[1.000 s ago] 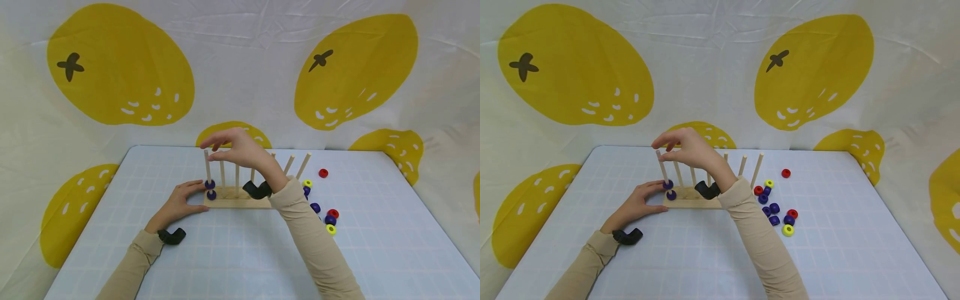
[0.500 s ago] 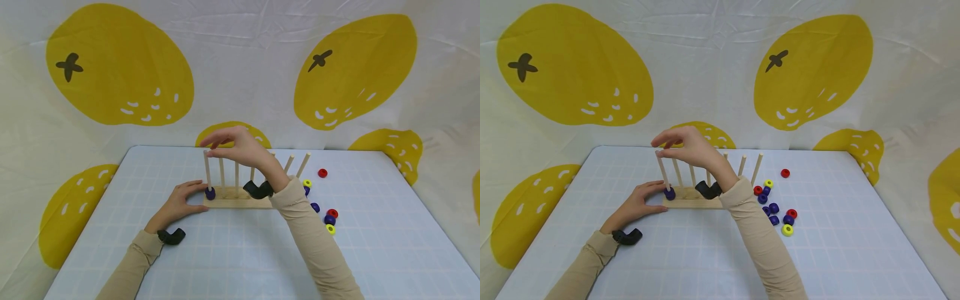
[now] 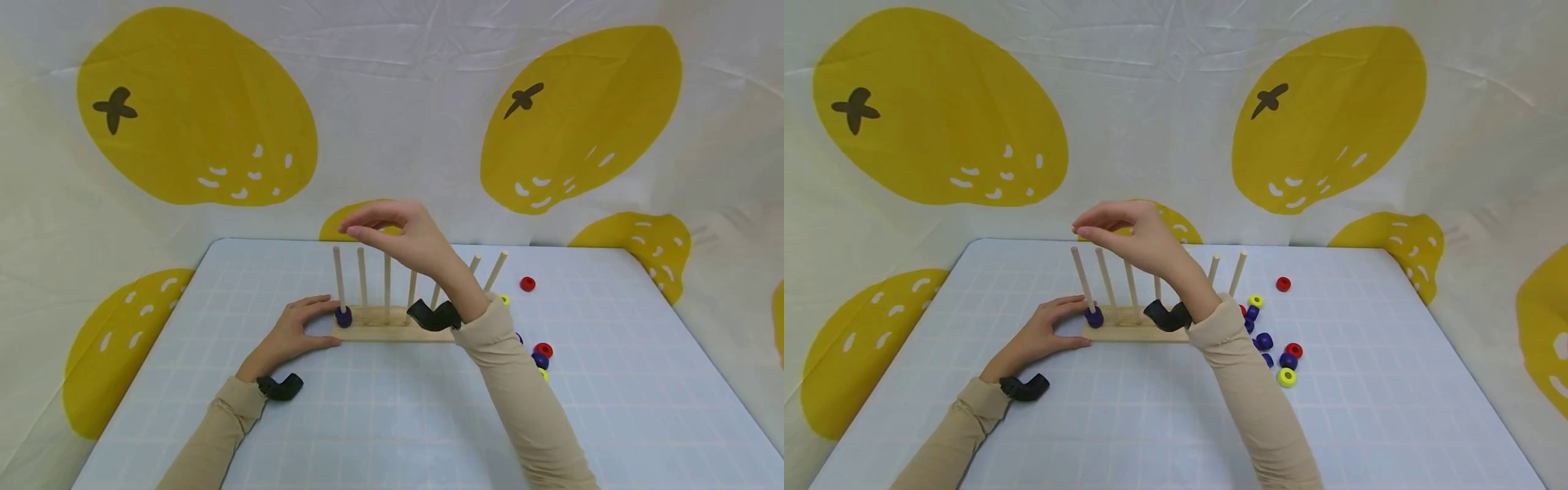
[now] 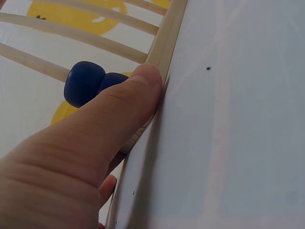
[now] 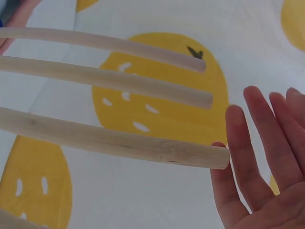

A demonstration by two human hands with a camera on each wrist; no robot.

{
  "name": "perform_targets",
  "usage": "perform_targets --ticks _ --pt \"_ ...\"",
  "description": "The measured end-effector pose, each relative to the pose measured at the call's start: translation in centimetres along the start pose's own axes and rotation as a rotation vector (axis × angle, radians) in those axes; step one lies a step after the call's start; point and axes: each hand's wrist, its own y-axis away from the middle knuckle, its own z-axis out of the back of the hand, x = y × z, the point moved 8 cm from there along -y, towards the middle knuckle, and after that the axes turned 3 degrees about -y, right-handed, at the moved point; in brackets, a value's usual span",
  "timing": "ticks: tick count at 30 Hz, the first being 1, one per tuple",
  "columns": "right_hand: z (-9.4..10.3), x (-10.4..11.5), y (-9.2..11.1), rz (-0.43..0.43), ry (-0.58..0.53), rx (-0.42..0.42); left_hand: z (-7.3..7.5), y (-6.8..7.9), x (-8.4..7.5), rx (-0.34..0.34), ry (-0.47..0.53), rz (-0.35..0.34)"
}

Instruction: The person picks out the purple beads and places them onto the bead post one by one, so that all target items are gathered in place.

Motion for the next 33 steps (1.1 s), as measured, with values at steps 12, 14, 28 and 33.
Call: perform_targets --ticks 12,14,28,33 --pt "1.2 1.6 2.3 0.073 0.013 -0.030 0.0 0.2 0.3 -0.007 0.000 -0.008" --pt "1.5 1.9 2.8 0.084 0.010 -0.036 0.0 0.2 0.3 -0.003 0.000 -0.003" --pt "4.6 3.3 7.1 0.085 0.006 -0.121 -0.1 0.1 0.1 0.001 -0.003 0.000" --pt "5.9 3.8 8.5 0.102 0.008 -0.154 -0.1 0.0 0.1 0.000 -0.004 0.004"
